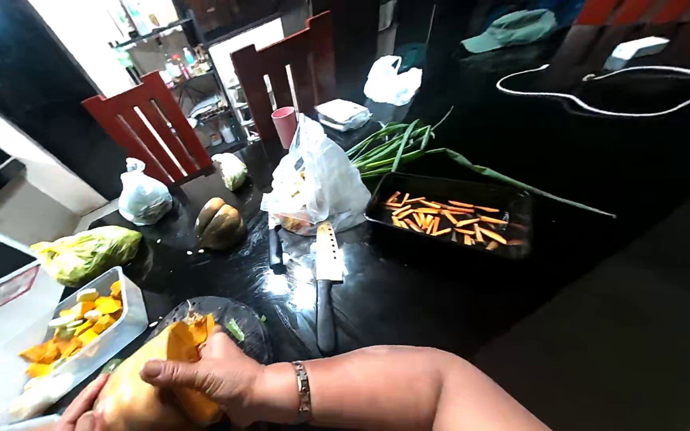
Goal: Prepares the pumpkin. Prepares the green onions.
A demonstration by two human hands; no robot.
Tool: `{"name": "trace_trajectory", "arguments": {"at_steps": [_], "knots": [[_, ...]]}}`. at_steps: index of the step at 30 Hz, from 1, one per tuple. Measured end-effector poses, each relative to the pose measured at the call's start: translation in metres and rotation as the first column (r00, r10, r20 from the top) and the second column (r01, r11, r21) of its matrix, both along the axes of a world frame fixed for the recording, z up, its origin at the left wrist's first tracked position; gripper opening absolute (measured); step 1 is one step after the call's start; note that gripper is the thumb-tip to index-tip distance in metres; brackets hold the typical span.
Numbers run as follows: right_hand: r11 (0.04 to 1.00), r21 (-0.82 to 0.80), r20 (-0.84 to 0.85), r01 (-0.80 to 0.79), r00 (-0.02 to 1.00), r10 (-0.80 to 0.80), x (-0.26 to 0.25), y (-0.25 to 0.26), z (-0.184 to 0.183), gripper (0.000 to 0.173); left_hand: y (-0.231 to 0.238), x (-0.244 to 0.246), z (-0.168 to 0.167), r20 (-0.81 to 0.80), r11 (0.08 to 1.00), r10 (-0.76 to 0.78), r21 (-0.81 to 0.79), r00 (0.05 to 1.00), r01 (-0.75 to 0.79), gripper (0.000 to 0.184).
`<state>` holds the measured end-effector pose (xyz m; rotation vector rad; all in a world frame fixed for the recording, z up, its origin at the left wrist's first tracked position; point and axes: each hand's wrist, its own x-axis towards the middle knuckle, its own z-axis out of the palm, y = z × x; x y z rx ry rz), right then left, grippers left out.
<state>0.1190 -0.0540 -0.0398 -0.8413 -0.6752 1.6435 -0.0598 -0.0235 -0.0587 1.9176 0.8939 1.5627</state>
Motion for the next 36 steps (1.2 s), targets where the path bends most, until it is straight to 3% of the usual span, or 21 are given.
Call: {"name": "trace_trajectory", "arguments": {"at_steps": [2,5,7,11,13,16,19,21,23,26,28,32,34,36], "knots": [[0.995,0.054,-0.084,0.079,0.994,-0.075,0.021,-0.004,0.009,0.069,-0.007,0.024,0.007,-0.118,0.989,-0.024,0.141,0.993,0.04,0.047],[0.972,0.08,-0.21,0.221,0.957,-0.2,0.064,-0.015,0.023,0.03,-0.015,0.08,0.032,-0.282,0.961,0.0,0.266,0.959,0.078,0.055],[0.934,0.135,-0.23,0.332,0.927,-0.296,0.1,-0.029,0.026,0.018,-0.015,0.127,0.049,-0.289,0.932,-0.077,0.319,0.954,0.172,0.054],[0.698,0.504,-0.121,0.508,0.842,-0.525,0.189,-0.071,0.021,0.011,-0.024,0.214,0.079,-0.318,0.817,-0.38,0.326,0.869,0.476,0.048],[0.59,0.573,-0.134,0.57,0.774,-0.618,0.233,-0.094,0.028,0.014,-0.019,0.257,0.086,-0.273,0.757,-0.469,0.365,0.84,0.541,0.046],[0.373,0.564,-0.084,0.737,0.501,-0.861,0.287,-0.13,0.045,0.014,-0.004,0.312,0.081,-0.321,0.784,-0.416,0.348,0.851,0.514,0.037],[0.191,0.622,0.049,0.759,0.205,-0.977,0.338,-0.149,0.059,0.008,0.014,0.355,0.059,-0.607,0.816,-0.299,0.238,0.736,0.527,0.041],[0.083,0.647,0.137,0.758,-0.008,-0.99,0.374,-0.148,0.062,0.028,0.027,0.377,0.042,-0.786,0.794,-0.185,0.233,0.589,0.561,0.053],[0.019,0.68,0.179,0.733,-0.141,-0.974,0.41,-0.146,0.055,0.05,0.042,0.391,0.031,-0.906,0.789,-0.114,0.167,0.408,0.591,0.063],[-0.056,0.633,0.21,0.772,-0.241,-0.948,0.452,-0.143,0.033,0.063,0.07,0.396,0.02,-0.984,0.855,-0.066,0.03,0.166,0.518,0.073],[-0.098,0.563,0.233,0.821,-0.272,-0.934,0.47,-0.141,0.016,0.066,0.088,0.387,0.015,-0.997,0.888,-0.064,-0.035,0.048,0.459,0.068],[-0.123,0.511,0.346,0.851,-0.334,-0.877,0.491,-0.129,-0.011,0.096,0.125,0.346,0.011,-0.994,0.899,-0.104,-0.1,-0.015,0.427,0.038],[-0.111,0.54,0.41,0.834,-0.376,-0.831,0.503,-0.121,-0.025,0.111,0.136,0.329,0.016,-0.991,0.918,-0.136,-0.13,-0.01,0.376,0.039],[-0.091,0.57,0.477,0.817,-0.419,-0.773,0.515,-0.115,-0.04,0.118,0.14,0.317,0.027,-0.989,0.94,-0.134,-0.147,-0.063,0.309,0.037]]}}
